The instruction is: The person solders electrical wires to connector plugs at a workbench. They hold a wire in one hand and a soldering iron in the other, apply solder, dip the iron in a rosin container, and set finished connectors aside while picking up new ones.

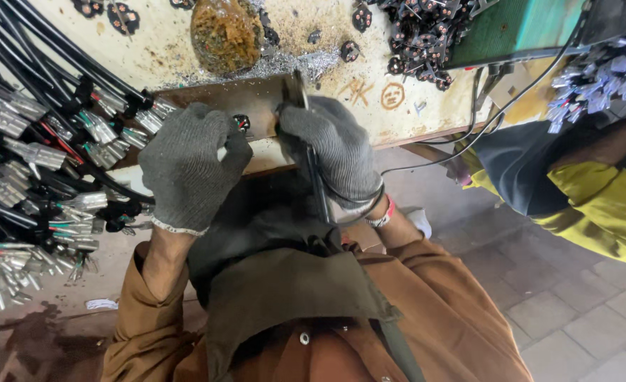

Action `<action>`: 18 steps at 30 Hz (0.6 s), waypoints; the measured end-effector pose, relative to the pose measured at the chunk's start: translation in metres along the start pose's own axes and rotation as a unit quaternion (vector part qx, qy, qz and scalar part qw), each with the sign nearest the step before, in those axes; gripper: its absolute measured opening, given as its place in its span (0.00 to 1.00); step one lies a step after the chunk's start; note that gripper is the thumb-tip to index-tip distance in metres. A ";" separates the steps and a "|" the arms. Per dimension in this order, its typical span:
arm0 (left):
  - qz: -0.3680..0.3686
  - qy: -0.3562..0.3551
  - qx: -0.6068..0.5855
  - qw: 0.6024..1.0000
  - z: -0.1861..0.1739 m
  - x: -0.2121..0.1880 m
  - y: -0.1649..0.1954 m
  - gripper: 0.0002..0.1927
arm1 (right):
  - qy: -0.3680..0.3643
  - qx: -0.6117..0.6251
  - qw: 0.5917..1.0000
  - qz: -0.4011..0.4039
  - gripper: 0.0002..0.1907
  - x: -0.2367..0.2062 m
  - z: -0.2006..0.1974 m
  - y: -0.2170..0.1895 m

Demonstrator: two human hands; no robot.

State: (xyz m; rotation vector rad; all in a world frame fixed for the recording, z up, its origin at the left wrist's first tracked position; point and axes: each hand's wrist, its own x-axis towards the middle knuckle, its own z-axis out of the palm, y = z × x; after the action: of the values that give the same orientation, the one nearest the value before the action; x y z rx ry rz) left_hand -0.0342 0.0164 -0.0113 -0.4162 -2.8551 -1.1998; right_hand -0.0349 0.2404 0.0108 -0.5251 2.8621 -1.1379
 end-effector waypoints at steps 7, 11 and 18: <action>-0.015 -0.036 0.054 0.998 -0.001 0.006 0.003 0.07 | -0.073 -0.098 0.992 0.030 0.11 0.009 0.007 0.000; -0.025 -0.010 0.026 0.999 -0.001 0.008 0.003 0.06 | -0.022 -0.100 0.994 -0.048 0.12 0.013 0.000 -0.004; -0.045 -0.024 0.031 0.998 0.000 -0.001 0.006 0.06 | 0.159 0.193 0.968 -0.011 0.12 -0.017 -0.003 0.007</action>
State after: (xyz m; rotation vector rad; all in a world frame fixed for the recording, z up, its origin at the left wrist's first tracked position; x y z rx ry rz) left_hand -0.0318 0.0199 -0.0073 -0.3214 -2.9738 -1.1257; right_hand -0.0217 0.2525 0.0071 -0.3813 2.7577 -1.8803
